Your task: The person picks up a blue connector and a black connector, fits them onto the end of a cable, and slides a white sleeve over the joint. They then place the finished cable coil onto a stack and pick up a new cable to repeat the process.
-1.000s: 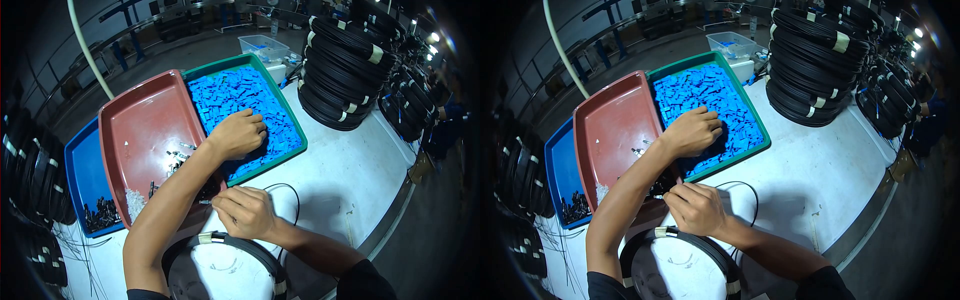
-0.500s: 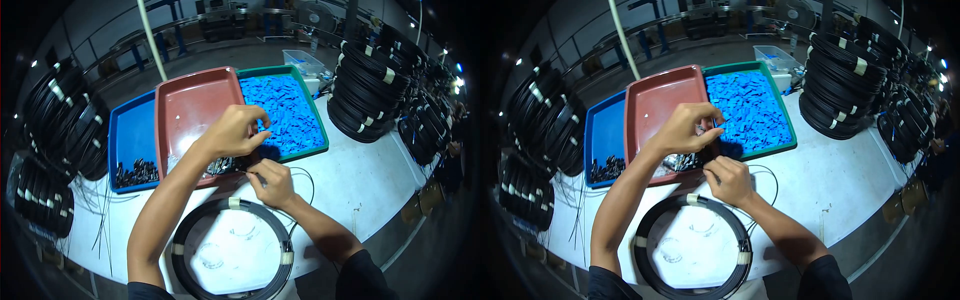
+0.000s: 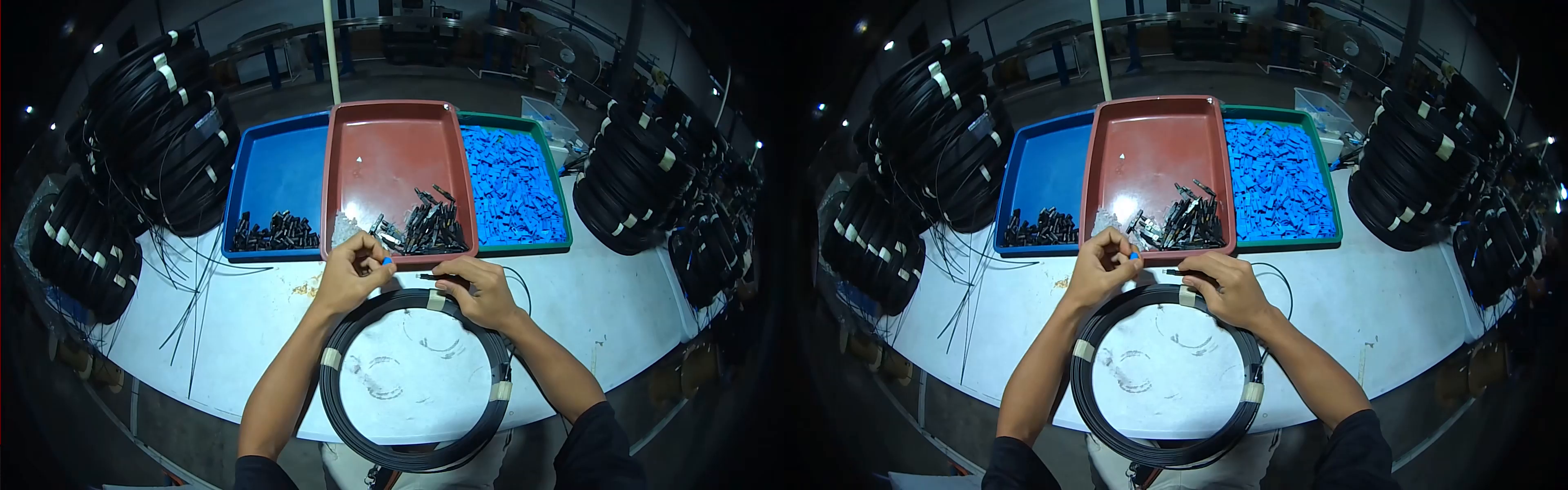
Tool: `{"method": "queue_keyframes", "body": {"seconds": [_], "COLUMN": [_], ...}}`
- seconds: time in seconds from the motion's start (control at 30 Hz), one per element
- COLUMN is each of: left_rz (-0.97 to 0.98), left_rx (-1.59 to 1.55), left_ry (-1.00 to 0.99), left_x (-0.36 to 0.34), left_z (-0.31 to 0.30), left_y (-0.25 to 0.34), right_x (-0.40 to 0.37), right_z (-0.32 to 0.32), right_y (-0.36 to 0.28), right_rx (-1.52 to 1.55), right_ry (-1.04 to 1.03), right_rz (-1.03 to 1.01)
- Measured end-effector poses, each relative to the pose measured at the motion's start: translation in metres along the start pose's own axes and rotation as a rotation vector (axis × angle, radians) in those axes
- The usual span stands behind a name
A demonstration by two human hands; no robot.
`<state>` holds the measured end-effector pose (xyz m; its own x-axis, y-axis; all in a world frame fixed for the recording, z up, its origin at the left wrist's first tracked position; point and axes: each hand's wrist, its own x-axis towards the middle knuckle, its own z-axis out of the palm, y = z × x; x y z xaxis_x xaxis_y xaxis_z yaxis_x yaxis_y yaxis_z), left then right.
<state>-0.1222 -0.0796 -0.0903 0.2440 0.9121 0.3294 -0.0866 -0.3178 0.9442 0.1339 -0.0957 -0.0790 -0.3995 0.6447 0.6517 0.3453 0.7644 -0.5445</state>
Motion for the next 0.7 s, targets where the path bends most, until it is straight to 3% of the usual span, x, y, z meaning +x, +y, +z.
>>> {"method": "queue_keyframes", "body": {"seconds": [0.1,0.23,0.53,0.63,0.7], "left_rz": [-0.032,0.082,-0.046,-0.032,0.077], "left_rx": [-0.111,0.168,-0.061,0.041,0.139], "left_ry": [-0.043,-0.092,-0.146,-0.099,-0.054], "left_x": [-0.007,-0.01,-0.015,-0.016,-0.017], "left_z": [0.011,0.012,0.018,0.019,0.02], "left_y": [0.009,-0.001,0.005,0.004,0.003], "right_x": [0.0,-0.001,-0.004,-0.004,-0.004], "right_z": [0.0,-0.001,0.004,0.004,0.004], "right_y": [-0.003,-0.005,-0.004,-0.002,0.0], "right_rx": [-0.029,-0.026,-0.037,-0.057,-0.051], "right_ry": [-0.043,-0.031,-0.081,-0.083,-0.07], "right_rz": [0.0,0.014,-0.051,-0.106,-0.133]}}
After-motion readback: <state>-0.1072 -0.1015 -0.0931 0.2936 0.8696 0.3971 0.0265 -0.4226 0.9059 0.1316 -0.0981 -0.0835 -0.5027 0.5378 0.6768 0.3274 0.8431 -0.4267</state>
